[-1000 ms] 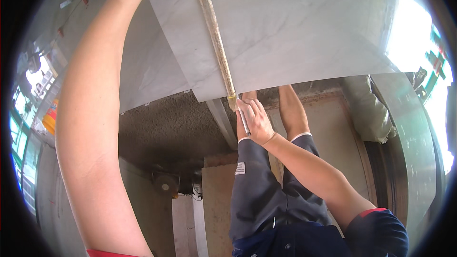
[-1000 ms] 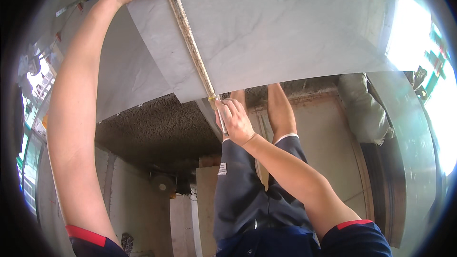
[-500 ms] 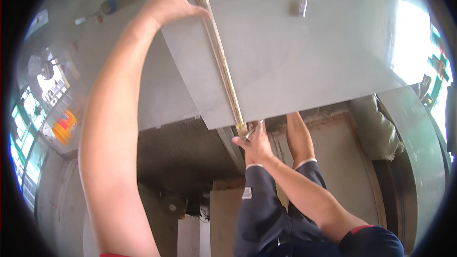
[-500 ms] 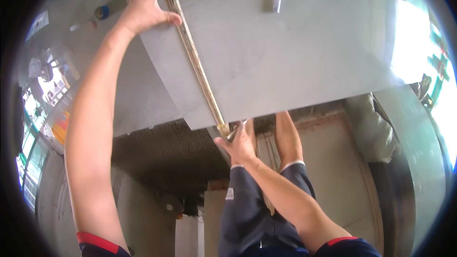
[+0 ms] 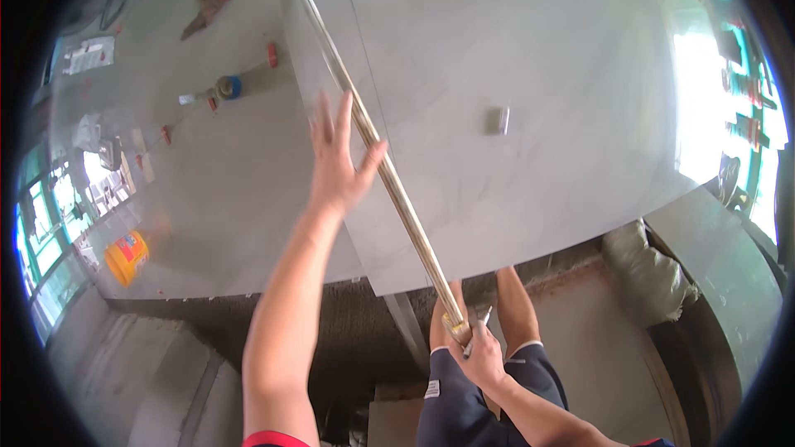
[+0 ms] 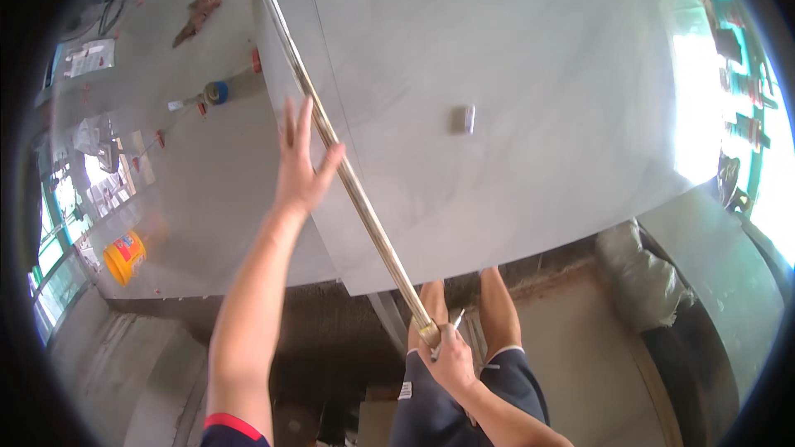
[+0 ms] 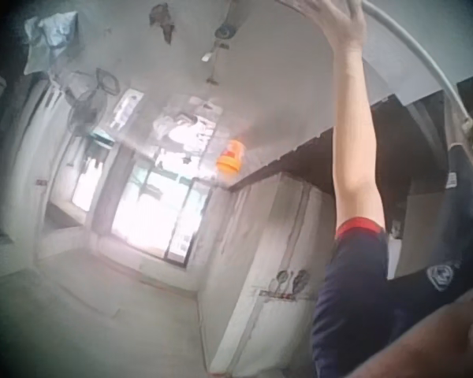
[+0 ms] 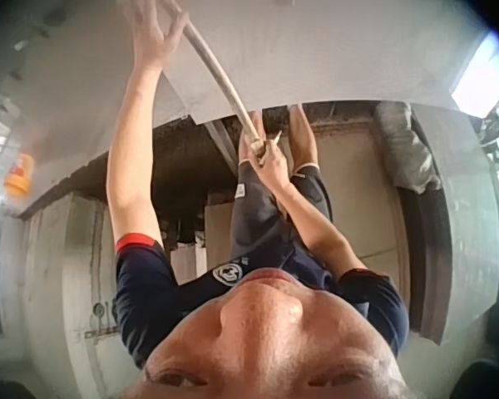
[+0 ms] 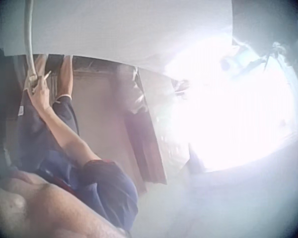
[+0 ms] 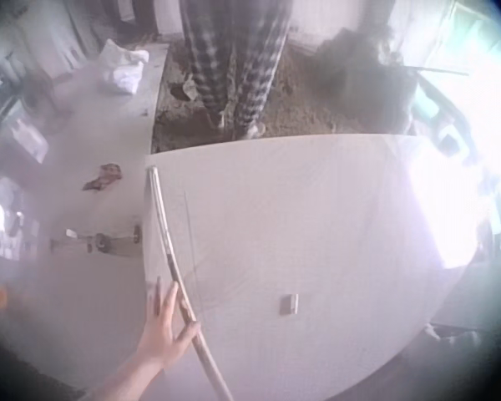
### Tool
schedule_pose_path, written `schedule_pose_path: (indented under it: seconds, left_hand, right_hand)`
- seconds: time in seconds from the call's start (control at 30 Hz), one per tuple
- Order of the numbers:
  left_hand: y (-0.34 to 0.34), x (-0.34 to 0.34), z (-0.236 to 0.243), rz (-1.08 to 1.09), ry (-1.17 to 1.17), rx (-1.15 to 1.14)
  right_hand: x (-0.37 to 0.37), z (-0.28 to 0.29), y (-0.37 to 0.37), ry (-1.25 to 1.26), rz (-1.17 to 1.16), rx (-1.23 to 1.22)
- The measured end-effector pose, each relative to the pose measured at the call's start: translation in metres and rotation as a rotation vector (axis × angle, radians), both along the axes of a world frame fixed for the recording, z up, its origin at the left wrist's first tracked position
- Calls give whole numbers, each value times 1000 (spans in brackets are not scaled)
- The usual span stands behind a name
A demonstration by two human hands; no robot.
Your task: Measuring and marking floor tiles for installation during a renovation.
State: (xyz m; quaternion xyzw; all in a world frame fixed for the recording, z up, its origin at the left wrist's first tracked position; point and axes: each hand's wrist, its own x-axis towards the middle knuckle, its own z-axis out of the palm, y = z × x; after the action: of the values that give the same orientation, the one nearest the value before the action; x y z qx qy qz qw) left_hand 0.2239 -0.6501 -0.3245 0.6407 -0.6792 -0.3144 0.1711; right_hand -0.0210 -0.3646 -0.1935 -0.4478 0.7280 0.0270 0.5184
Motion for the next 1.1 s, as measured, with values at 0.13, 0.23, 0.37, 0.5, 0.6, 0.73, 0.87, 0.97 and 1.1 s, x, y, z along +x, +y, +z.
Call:
schedule_pose_path:
  seconds: [0.13,0.23,0.37,0.5,0.6,0.73,0.87,0.97,1.1]
  left_hand:
    - [47,-34,27,521,258,89]
    - [70,-58,62,716,508,560]
    - [117,-62,101,618,709,732]
    - [129,-63,133,660,852,648]
    - [122,-52,135,695,958,648]
    - [104,-33,124,630,1264,846]
    - [91,-33,143,340,1254,946]
    - [78,-50,145,222,1137,1111]
    - [73,-61,150,125,1061,1291]
  right_hand:
    - [13,9,-24,-44,17,-89]
    - [29,12,-52,-65,17,-181]
    - [57,12,-96,-105,2,-274]
    - [56,16,-126,-186,60,-296]
    - [39,43,-155,-286,99,-91]
    - [-35,13,-208,-421,-373,-78]
    - [-63,19,-358,-668,-840,12]
    - [-100,20,-430,-760,-985,22]
    - [-125,13,-460,-573,-676,-133]
